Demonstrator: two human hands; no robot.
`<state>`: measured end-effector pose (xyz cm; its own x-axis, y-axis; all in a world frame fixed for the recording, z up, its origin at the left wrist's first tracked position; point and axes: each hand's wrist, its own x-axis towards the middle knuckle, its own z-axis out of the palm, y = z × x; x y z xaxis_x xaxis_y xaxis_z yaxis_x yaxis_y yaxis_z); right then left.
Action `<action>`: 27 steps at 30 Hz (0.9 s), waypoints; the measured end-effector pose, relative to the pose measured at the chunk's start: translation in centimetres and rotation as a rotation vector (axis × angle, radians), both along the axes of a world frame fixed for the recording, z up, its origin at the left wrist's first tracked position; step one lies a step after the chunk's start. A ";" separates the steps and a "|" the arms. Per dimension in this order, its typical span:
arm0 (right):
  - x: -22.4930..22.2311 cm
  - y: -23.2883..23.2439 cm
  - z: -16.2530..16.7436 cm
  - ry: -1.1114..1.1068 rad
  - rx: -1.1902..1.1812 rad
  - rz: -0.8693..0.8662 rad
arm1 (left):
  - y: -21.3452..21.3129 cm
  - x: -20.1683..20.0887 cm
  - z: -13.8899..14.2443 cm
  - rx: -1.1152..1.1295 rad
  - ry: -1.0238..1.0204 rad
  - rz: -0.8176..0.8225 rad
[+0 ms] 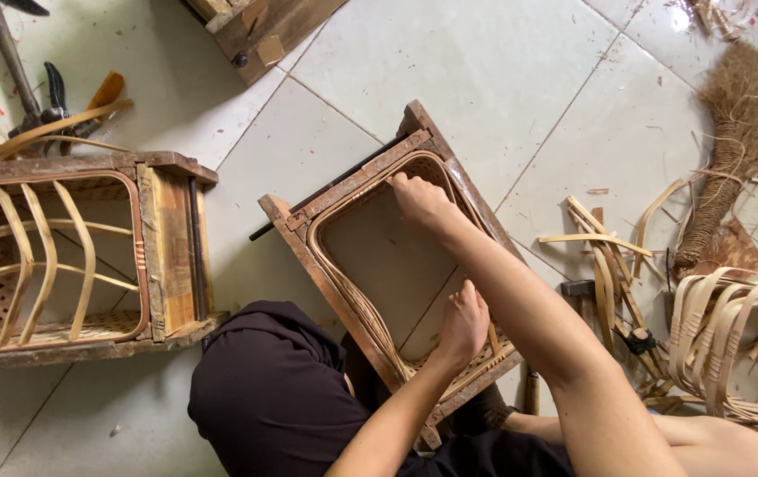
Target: The person weaves a rectangular basket using thin wooden strips. They bend and tuck the strips into a wooden mold, then use a hammer to secure the edges. The person continues weaving the sides and adds a handle to the basket.
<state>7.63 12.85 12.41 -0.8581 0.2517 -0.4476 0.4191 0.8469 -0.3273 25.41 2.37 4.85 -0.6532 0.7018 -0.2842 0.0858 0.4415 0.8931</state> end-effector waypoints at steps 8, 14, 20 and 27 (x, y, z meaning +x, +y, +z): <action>1.5 0.9 0.6 0.089 -0.056 0.058 | -0.8 -0.5 -1.9 0.273 -0.193 -0.005; 13.2 5.3 2.3 0.439 0.007 -0.136 | 1.0 -0.9 -1.4 0.108 -0.418 0.059; 20.3 5.6 -1.0 0.084 -0.050 -0.004 | 0.6 -0.6 0.7 -0.028 -0.429 0.002; 23.0 5.2 -2.5 0.241 -0.010 -0.059 | 0.4 -0.3 0.6 -0.016 -0.557 -0.030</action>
